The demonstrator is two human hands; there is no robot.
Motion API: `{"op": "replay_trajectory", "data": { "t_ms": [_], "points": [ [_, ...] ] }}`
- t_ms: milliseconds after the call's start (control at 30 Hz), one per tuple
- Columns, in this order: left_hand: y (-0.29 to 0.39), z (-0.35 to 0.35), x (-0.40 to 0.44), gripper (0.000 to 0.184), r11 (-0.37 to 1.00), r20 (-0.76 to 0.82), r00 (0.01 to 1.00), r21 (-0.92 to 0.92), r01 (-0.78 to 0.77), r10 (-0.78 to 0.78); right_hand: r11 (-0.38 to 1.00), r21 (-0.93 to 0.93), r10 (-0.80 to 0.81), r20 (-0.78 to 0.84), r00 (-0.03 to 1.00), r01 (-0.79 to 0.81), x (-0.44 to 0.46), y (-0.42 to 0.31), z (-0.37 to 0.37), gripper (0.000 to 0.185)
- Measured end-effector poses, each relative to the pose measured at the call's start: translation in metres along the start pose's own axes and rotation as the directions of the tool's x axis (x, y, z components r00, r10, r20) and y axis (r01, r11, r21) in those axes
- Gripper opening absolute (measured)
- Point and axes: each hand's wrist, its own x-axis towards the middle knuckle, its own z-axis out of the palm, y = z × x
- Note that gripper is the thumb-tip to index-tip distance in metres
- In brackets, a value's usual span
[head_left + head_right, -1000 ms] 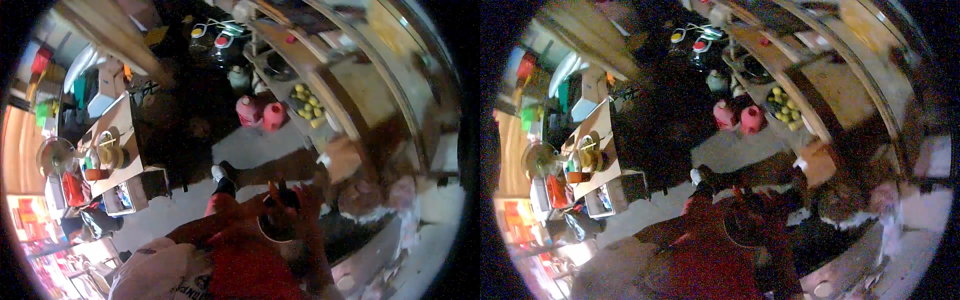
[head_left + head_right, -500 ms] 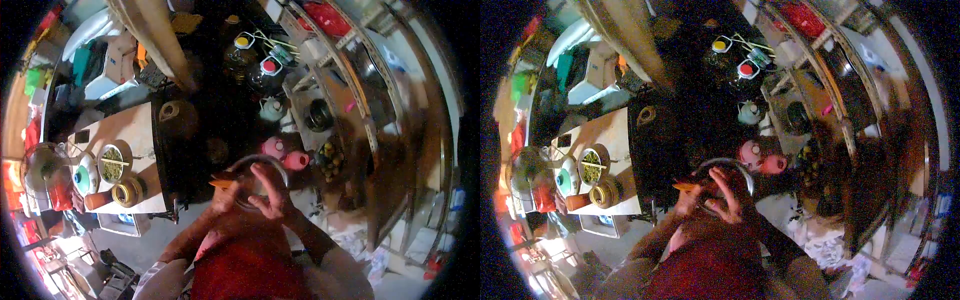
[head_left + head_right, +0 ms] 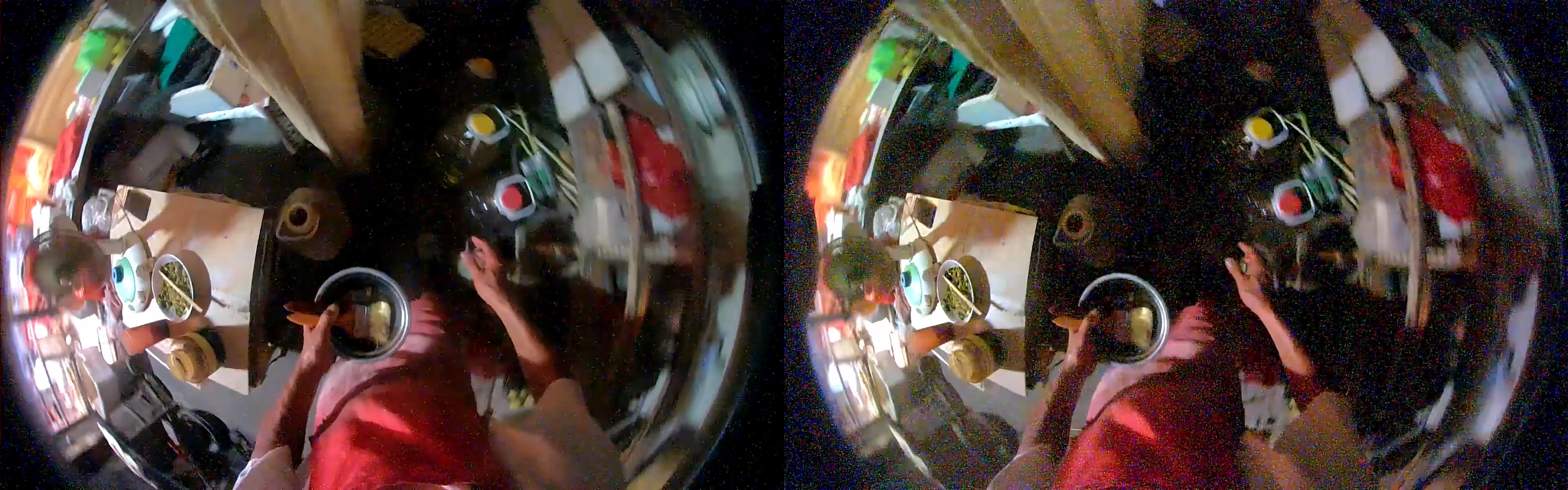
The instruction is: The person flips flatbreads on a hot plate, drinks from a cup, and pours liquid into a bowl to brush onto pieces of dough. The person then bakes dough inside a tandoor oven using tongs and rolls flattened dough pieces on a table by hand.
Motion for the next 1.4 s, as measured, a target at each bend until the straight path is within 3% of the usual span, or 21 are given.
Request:
{"op": "replay_trajectory", "data": {
  "t_ms": [33, 67, 100, 233, 267, 300, 433, 533, 600, 667, 700, 733, 900, 1000, 1067, 1133, 1200, 1233, 1267, 1333, 1400],
  "points": [
    [-0.002, 0.017, 0.016, 0.043, 1.000, -0.015, 1.000, -0.010, -0.014, 0.014, 0.998, -0.055, -0.024, -0.086, 0.996, 0.020, 0.045, 0.028, 0.004, 0.052],
    [-0.009, 0.030, 0.034, 0.043, 0.999, -0.078, 0.997, -0.025, -0.027, 0.025, 0.989, -0.077, 0.127, 0.025, 0.992, -0.125, 0.086, 0.007, -0.017, 0.055],
    [-0.020, 0.039, 0.046, 0.042, 0.999, -0.141, 0.990, -0.038, 0.000, -0.006, 0.996, -0.075, -0.054, -0.061, 0.997, 0.049, 0.144, 0.091, -0.003, 0.056],
    [-0.019, 0.104, 0.095, 0.042, 0.970, -0.293, 0.928, -0.148, 0.194, -0.230, 0.988, -0.023, 0.156, 0.054, 0.986, -0.155, 0.292, 0.058, -0.041, 0.062],
    [-0.003, 0.124, 0.108, 0.041, 0.949, -0.307, 0.900, -0.157, 0.274, -0.311, 0.912, -0.363, -0.202, 0.006, 0.979, 0.190, 0.353, 0.104, -0.040, 0.069],
    [0.001, 0.134, 0.117, 0.040, 0.973, -0.305, 0.925, -0.041, 0.227, -0.229, 0.867, -0.454, -0.242, -0.024, 0.970, 0.204, 0.395, 0.131, -0.042, 0.074],
    [0.022, 0.169, 0.158, 0.050, 0.984, -0.204, 0.964, 0.007, 0.176, -0.171, 0.795, -0.601, -0.066, 0.058, 0.996, 0.088, 0.486, 0.135, -0.068, 0.067],
    [0.024, 0.168, 0.187, 0.052, 0.955, -0.214, 0.932, -0.021, 0.295, -0.292, 0.755, -0.652, 0.006, 0.112, 0.994, 0.069, 0.518, 0.138, -0.073, 0.064],
    [0.016, 0.160, 0.193, 0.051, 0.984, -0.123, 0.977, -0.035, 0.172, -0.175, 0.732, -0.678, 0.028, 0.129, 0.991, 0.067, 0.523, 0.140, -0.076, 0.064],
    [-0.007, 0.142, 0.192, 0.044, 0.977, -0.151, 0.966, -0.031, 0.209, -0.211, 0.709, -0.701, 0.042, 0.150, 0.988, 0.076, 0.530, 0.139, -0.071, 0.064],
    [0.013, 0.145, 0.191, 0.042, 0.862, -0.336, 0.822, 0.055, 0.504, -0.459, 0.699, -0.712, 0.056, 0.152, 0.987, 0.070, 0.530, 0.138, -0.067, 0.064],
    [-0.002, 0.140, 0.189, 0.039, 0.912, -0.372, 0.847, 0.002, 0.410, -0.379, 0.675, -0.732, -0.006, 0.118, 0.993, 0.091, 0.540, 0.158, -0.068, 0.065],
    [-0.095, 0.081, 0.192, 0.042, 0.831, -0.088, 0.877, -0.375, 0.410, -0.472, 0.636, -0.771, 0.109, 0.135, 0.985, 0.035, 0.504, 0.084, -0.071, 0.060],
    [-0.088, 0.093, 0.187, 0.046, 0.869, -0.101, 0.896, -0.310, 0.385, -0.433, 0.616, -0.769, 0.029, 0.240, 0.970, 0.171, 0.513, 0.101, -0.080, 0.057],
    [-0.101, 0.088, 0.184, 0.046, 0.880, -0.160, 0.875, -0.222, 0.419, -0.457, 0.469, -0.557, -0.473, 0.497, 0.727, 0.686, 0.521, 0.130, -0.095, 0.054],
    [-0.082, 0.115, 0.179, 0.045, 0.904, -0.287, 0.861, -0.048, 0.425, -0.420, 0.465, -0.521, -0.441, 0.565, 0.697, 0.716, 0.534, 0.155, -0.103, 0.057],
    [-0.079, 0.124, 0.184, 0.048, 0.905, -0.114, 0.926, 0.197, 0.377, -0.361, 0.375, -0.536, -0.451, 0.608, 0.654, 0.757, 0.565, 0.222, -0.134, 0.063],
    [-0.083, 0.129, 0.188, 0.048, 0.896, -0.189, 0.963, 0.366, 0.252, -0.193, 0.569, -0.314, -0.499, 0.603, 0.623, 0.760, 0.551, 0.185, -0.123, 0.065],
    [-0.086, 0.127, 0.184, 0.044, 0.931, -0.099, 0.953, 0.207, 0.300, -0.285, 0.550, -0.425, -0.471, 0.552, 0.688, 0.719, 0.565, 0.202, -0.122, 0.064],
    [-0.040, 0.142, 0.182, 0.042, 0.968, -0.148, 0.967, 0.111, 0.223, -0.206, 0.371, -0.753, -0.459, 0.359, 0.813, 0.543, 0.593, 0.230, -0.111, 0.064],
    [-0.051, 0.148, 0.182, 0.043, 0.989, -0.112, 0.983, 0.031, 0.147, -0.142, 0.345, -0.811, -0.462, 0.292, 0.838, 0.473, 0.617, 0.264, -0.121, 0.065]
  ]
}}
